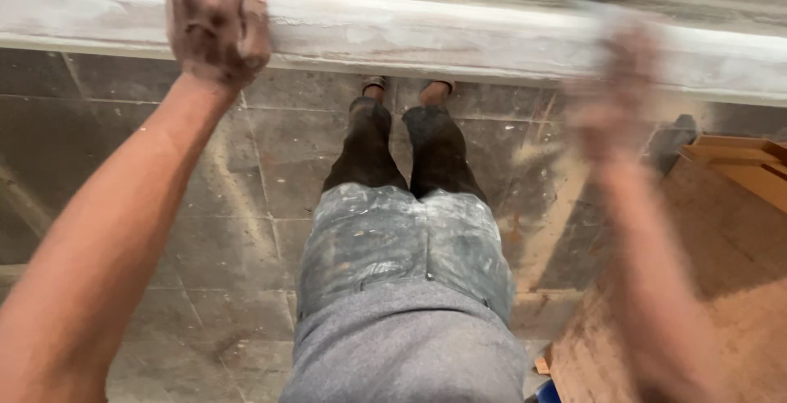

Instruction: The person sands the surface and edges of a large white-painted wooden frame using a small sanding block, working across the inner and outer contours.

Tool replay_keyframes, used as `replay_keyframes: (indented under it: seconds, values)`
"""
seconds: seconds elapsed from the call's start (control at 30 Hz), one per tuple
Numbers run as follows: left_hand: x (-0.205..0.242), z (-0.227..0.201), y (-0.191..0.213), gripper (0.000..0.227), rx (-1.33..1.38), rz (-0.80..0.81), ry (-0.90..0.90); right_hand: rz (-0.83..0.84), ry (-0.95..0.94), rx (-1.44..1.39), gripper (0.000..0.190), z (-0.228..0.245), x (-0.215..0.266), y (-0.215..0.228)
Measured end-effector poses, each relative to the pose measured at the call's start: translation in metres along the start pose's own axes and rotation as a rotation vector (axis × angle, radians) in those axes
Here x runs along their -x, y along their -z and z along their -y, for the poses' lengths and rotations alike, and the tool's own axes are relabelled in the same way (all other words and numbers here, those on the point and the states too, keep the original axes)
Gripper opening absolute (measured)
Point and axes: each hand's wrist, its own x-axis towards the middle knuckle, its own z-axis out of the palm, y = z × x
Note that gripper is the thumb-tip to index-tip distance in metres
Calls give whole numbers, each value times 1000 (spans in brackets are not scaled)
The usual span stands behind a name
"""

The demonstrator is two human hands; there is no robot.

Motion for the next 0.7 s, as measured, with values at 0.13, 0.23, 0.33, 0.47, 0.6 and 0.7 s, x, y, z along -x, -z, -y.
replay_keyframes:
  seconds: [0.13,0.23,0.33,0.47,0.6,0.7]
  values:
    - [-5,9,-9,12,4,0,7,-342,-227,380,73,64,-13,83]
    - [4,9,-3,8,7,-35,-50,-115,311,1126,80,5,-14,-27]
    - [-3,15,-12,15,96,-40,22,37,746,1151,88,-71,-22,-250]
    - [5,17,-1,14,152,-165,96,189,853,1230,81,-72,-39,-285]
    - [-3,22,-14,20,158,-259,70,345,791,1064,85,-30,-39,-26]
    - [-3,14,-13,18,136,-258,66,37,186,1691,25,58,-21,112]
